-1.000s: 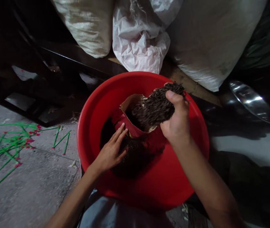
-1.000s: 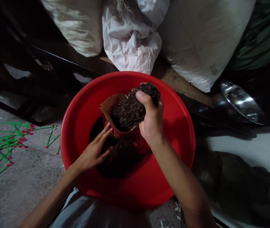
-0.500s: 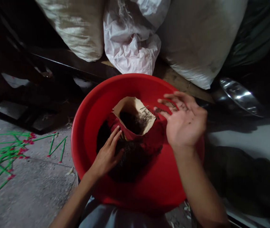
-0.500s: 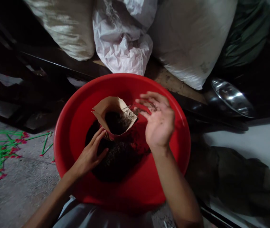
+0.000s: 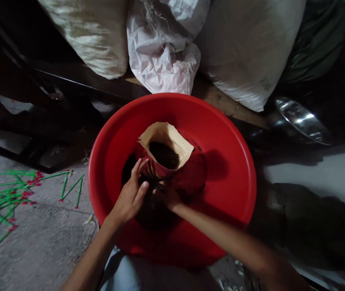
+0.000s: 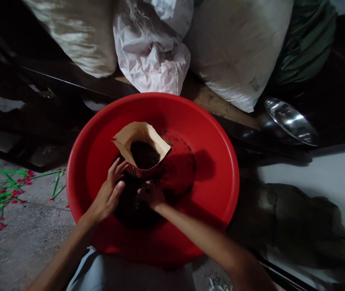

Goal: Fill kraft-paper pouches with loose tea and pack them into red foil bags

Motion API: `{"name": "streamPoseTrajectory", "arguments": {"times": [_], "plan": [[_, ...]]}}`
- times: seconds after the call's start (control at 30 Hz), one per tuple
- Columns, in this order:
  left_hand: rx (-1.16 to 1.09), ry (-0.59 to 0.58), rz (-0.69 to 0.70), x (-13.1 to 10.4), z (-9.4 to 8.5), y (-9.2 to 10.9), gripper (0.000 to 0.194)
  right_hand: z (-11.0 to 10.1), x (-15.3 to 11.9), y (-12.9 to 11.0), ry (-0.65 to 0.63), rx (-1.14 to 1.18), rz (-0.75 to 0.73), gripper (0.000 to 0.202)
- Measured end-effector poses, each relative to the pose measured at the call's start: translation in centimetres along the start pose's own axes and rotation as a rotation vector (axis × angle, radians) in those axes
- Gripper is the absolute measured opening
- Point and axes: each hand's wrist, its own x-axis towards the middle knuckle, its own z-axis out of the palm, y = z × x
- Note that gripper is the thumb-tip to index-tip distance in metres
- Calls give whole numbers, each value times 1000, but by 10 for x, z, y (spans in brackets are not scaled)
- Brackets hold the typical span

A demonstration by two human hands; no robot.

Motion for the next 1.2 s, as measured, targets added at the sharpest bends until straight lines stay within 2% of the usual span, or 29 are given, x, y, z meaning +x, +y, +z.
{"name": "streamPoseTrajectory", "arguments": {"times": [0.07,0.13,0.2,0.27,0.37,0.43,0.53,0.63,0.7,0.8,0.9,0.97,1.03,1.2], "plan": [[-17,-4,25,1,0,-1,71,28,-7,-13,-79,-142,2,73],[-20,-7,51,3,0,-2,72,44,-10,-19,-132,-269,-14,85],[-35,6,70,5,1,-3,72,50,-9,-18,-143,-282,-58,79],[-60,19,71,7,1,-3,71,49,-6,-11,-139,-228,-105,64],[-23,-9,53,10,1,1,66,42,-5,5,-160,-159,-144,42],[59,-45,51,9,0,5,62,35,-10,13,-194,-131,-155,37],[198,-86,72,6,2,9,58,10,-27,10,-228,27,-183,43],[308,-79,122,3,6,5,60,-40,-50,-13,-255,265,-237,42],[335,-43,144,3,8,1,63,-82,-68,-36,-204,257,-306,39],[348,3,163,2,10,-2,68,-143,-92,-68,-68,272,-327,38],[369,4,175,2,10,-3,68,-182,-105,-97,151,434,-321,36],[382,-2,175,2,10,-3,67,-192,-104,-116,284,537,-375,36],[392,-1,177,1,11,-4,66,-190,-95,-137,356,608,-472,34],[406,-5,183,1,10,-5,66,-162,-49,-178,494,646,-758,30]]}}
